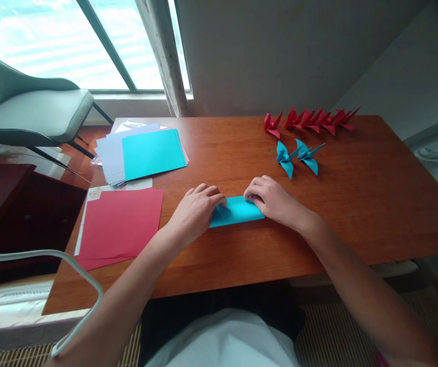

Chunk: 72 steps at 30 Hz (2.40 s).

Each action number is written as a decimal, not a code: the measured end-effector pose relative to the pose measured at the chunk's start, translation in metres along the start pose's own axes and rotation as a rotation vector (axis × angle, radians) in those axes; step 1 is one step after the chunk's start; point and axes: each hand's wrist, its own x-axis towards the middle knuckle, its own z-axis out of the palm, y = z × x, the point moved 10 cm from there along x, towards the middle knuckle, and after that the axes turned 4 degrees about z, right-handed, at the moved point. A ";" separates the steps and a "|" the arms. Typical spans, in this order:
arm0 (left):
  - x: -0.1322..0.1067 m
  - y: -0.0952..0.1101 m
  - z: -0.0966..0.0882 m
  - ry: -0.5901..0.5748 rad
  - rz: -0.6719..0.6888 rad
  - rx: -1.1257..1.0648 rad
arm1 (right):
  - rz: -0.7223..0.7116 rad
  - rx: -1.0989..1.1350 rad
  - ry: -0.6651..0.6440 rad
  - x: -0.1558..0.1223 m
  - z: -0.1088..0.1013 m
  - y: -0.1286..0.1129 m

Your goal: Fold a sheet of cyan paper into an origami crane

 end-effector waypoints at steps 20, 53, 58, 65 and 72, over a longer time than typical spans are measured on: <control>0.010 0.001 0.007 -0.044 -0.067 -0.025 | 0.143 -0.384 -0.296 0.022 0.010 -0.021; 0.014 0.016 0.009 -0.196 -0.076 0.163 | -0.007 -0.542 -0.504 0.026 0.017 -0.033; 0.013 0.015 0.011 -0.191 -0.074 0.168 | -0.038 -0.558 -0.561 0.015 0.009 -0.029; 0.015 0.018 0.010 -0.196 -0.079 0.199 | 0.004 -0.623 -0.597 0.005 0.004 -0.031; 0.023 0.030 0.010 -0.174 -0.168 0.267 | 0.016 -0.617 -0.613 0.010 0.008 -0.027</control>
